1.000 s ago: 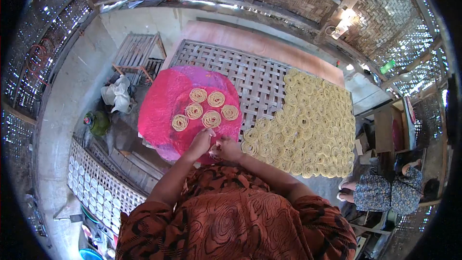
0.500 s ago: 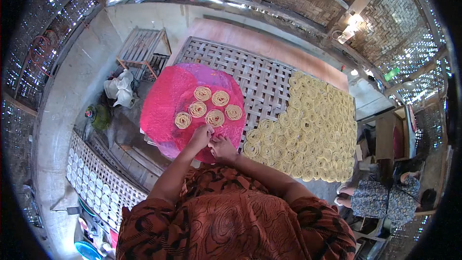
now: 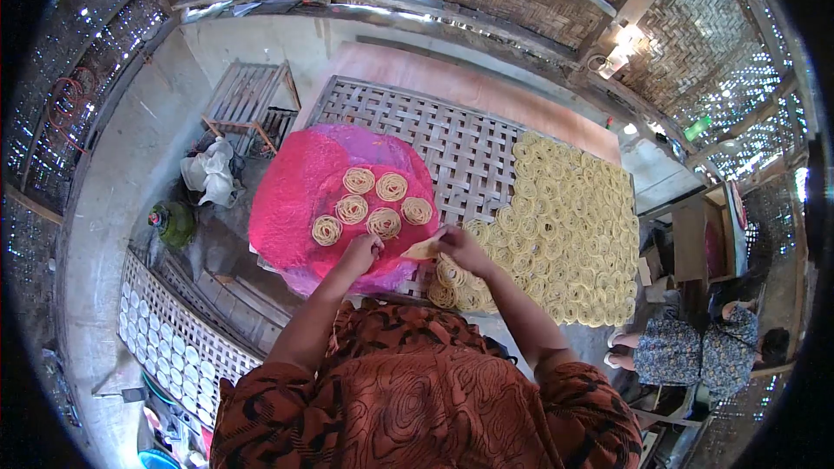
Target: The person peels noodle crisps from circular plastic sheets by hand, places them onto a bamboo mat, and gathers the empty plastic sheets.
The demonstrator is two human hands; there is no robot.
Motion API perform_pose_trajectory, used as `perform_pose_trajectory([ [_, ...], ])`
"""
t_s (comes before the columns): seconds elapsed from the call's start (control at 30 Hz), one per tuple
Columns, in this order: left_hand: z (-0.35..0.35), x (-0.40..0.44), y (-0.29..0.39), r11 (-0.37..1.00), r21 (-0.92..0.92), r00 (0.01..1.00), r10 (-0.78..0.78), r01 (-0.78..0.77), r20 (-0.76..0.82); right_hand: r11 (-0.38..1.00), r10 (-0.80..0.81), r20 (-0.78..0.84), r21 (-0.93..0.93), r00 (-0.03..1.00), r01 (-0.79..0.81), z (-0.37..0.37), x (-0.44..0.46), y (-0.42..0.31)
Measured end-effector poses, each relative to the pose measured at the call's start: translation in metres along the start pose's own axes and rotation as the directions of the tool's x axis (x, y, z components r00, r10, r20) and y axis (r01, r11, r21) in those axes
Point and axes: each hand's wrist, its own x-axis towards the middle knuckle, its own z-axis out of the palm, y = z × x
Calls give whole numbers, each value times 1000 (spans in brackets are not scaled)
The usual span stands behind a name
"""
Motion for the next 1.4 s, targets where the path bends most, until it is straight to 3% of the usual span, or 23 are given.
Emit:
perform_pose_trajectory([
  [0.13, -5, 1, 2, 999, 35, 998, 35, -37, 52, 957, -86, -199, -289, 976, 25, -38, 10, 2],
  [0.2, -6, 3, 5, 999, 31, 997, 6, -9, 76, 729, -368, -241, -674, 898, 118, -42, 13, 2],
  [0.27, -9, 4, 11, 999, 32, 995, -20, 17, 100, 681, -305, -173, -727, 937, 88, -46, 15, 22],
  [0.33, -15, 4, 18, 997, 65, 996, -36, 31, 78, 423, -224, 40, -896, 974, 134, -40, 12, 42],
  [0.4, -24, 11, 19, 999, 46, 1000, -14, 13, 22, 381, -254, -12, -920, 967, 88, -39, 15, 51],
  [0.47, -26, 18, 18, 1000, 22, 999, 2, -1, -32, 521, -156, -201, -849, 967, -92, -31, 24, 26],
  [0.5, -25, 23, 18, 991, 135, 996, 23, -10, -92, 504, -239, -273, -855, 932, -122, -28, 40, 35],
  [0.53, -25, 30, 17, 969, 248, 988, 54, -15, -148, 504, -241, -275, -855, 931, -122, -20, 53, 31],
  [0.63, -10, 56, -1, 910, 414, 998, 45, -22, -46, 597, -281, -105, -797, 954, 87, 16, 94, 30],
  [0.7, -11, 60, 9, 878, 479, 998, 47, -24, -36, 201, -408, 33, -972, 913, 125, 35, 117, 55],
  [0.73, -11, 62, 11, 875, 483, 998, 47, -26, -31, 207, -409, 28, -971, 912, 122, 40, 119, 49],
  [0.8, -9, 65, 12, 841, 529, 994, -105, 109, -38, 243, -131, -89, -968, 987, -55, 46, 118, 25],
  [0.83, -8, 64, 9, 843, 528, 994, -106, 105, -28, 246, -123, -95, -967, 988, -62, 44, 115, 24],
  [0.9, -5, 60, 3, 818, 566, 989, -27, 105, -144, 231, -395, 67, -958, 916, 170, 30, 100, 21],
  [0.93, -6, 59, 6, 823, 558, 989, -24, 101, -143, 224, -390, 66, -961, 918, 165, 23, 94, 22],
  [1.0, -16, 60, 12, 777, 629, 997, 55, -5, -60, 807, -165, 16, -573, 986, 144, 8, 81, 20],
  [1.03, -14, 62, 7, 825, 565, 999, 31, -13, -23, 803, -320, -76, -551, 944, 228, 2, 76, 23],
  [1.07, -8, 62, 1, 825, 565, 999, 42, -19, -28, 797, -329, -78, -558, 941, 232, -12, 73, 32],
  [1.13, 3, 59, -9, 892, 449, 989, 13, 55, -148, 918, -300, -201, -328, 932, 225, -44, 66, 50],
  [1.2, -16, 57, 9, 883, 468, 999, -10, 24, -33, 914, -119, -343, -404, 932, -32, -65, 41, 21],
  [1.27, -22, 51, 20, 835, 546, 997, 43, -72, 65, 884, -213, -412, -467, 886, -4, -89, 33, 28],
  [1.37, -20, 47, 21, 883, 457, 994, 87, -110, 71, 803, -265, -459, -592, 848, -70, -102, 13, 18],
  [1.4, -19, 46, 21, 899, 425, 993, 76, -106, 88, 632, -309, -357, -770, 881, -90, -107, 8, 29],
])
